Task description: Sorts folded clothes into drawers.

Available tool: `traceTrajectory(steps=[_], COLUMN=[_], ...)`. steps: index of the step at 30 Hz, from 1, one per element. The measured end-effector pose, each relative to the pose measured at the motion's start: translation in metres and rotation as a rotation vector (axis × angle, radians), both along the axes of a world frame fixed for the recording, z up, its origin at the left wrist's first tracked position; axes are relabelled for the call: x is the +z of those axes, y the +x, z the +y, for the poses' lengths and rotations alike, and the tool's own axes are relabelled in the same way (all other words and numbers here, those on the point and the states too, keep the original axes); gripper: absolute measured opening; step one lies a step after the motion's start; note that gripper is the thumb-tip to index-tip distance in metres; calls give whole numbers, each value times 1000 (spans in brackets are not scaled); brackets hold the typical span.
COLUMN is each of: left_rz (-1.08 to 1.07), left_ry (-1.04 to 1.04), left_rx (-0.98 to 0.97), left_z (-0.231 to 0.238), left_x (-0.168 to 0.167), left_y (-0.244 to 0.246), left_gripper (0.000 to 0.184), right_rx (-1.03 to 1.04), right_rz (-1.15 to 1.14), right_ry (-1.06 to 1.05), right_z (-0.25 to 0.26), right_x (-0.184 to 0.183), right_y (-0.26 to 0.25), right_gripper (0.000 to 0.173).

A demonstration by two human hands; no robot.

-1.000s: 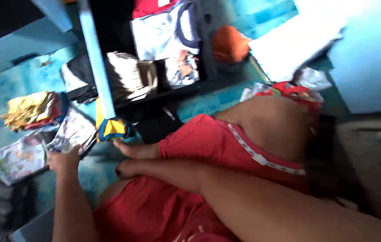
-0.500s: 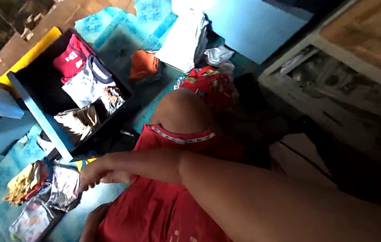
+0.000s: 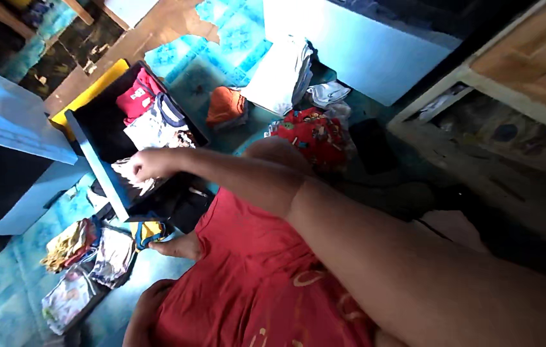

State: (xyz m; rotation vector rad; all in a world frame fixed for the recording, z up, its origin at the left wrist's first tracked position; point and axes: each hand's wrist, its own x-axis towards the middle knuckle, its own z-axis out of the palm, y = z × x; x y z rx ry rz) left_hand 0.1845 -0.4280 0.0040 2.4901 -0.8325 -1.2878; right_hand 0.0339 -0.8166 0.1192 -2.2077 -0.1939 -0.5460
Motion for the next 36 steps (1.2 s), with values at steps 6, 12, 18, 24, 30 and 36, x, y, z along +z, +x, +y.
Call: traceTrajectory(steps=[6,12,18,24,30,36], left_rz=[34,21,92,114,119,129], left_ry=[183,234,187,183,178,193], left_rx=[8,-58,-58,-32,-51,-44], left_z=[-16,-22,-23,-21,-20,-22], left_x=[-5,-24,-23,-25,-26,-20], left_y=[7,29,32,35,34,33], left_gripper=[31,33,37,39,42,43], right_rx=[-322,-913,-858,-504,-76,31], right_rz=[682,894,1202,846,703,375], right_ry=[-154,-196,-212,-396,-599,-690], right_z=[-146,-210,-229,-143,-89,-68], right_x=[-56,-146,-154,-87,-101,-123], right_y=[7,-94,-87,24,81,66], right_gripper=[37,85,78,45,34,52])
